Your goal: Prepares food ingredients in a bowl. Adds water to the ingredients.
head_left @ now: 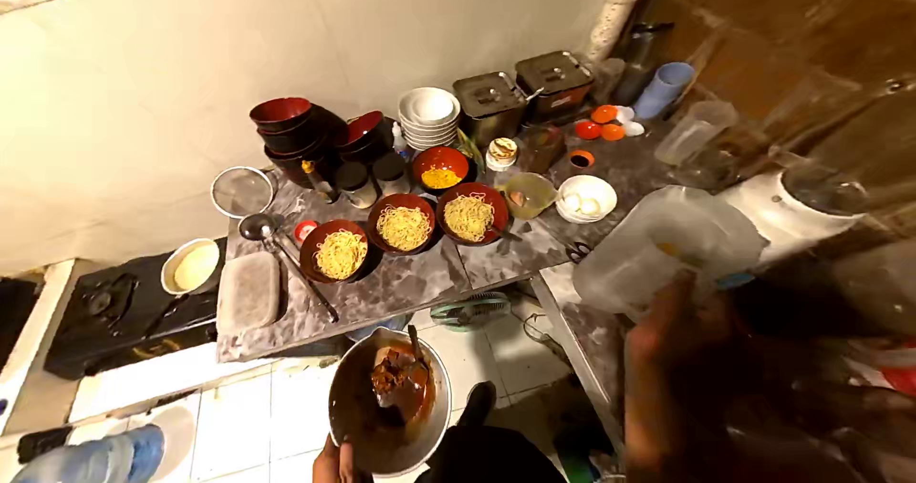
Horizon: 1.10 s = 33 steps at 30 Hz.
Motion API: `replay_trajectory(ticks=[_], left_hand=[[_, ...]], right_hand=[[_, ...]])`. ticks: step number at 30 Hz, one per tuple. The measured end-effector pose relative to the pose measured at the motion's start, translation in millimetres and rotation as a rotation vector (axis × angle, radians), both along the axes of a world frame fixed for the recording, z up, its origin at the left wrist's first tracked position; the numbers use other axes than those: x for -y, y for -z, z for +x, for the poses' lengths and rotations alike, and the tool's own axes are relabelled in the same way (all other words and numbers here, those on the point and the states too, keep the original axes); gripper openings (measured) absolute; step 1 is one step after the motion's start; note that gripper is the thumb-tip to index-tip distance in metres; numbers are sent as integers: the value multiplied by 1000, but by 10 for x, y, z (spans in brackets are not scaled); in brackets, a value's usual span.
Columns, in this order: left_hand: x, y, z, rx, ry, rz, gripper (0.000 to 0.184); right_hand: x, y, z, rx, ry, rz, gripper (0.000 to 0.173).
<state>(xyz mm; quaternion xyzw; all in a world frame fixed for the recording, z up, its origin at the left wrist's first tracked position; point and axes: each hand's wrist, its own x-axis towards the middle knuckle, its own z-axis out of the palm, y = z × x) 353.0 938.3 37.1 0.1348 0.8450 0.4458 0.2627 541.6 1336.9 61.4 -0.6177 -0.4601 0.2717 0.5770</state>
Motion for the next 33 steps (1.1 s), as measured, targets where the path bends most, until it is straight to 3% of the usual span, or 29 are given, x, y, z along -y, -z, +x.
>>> replay_trajectory(ticks=[6, 11, 13, 22, 33], left_hand=[[332, -49, 33, -27, -68, -10, 33], [589, -19, -40, -89, -50, -31, 37], [656, -20, -63, -107, -37, -50, 37], [702, 41, -51, -200, 24, -72, 42], [646, 122, 50, -261, 66, -43, 46]], right_hand=[[509, -374, 290, 210, -319, 182, 50], [750, -485, 250, 117, -641, 374, 16], [825, -488, 233, 112, -808, 414, 10], [1263, -783, -86, 285, -1390, 429, 19], [1521, -953, -343, 587, -1636, 473, 30]])
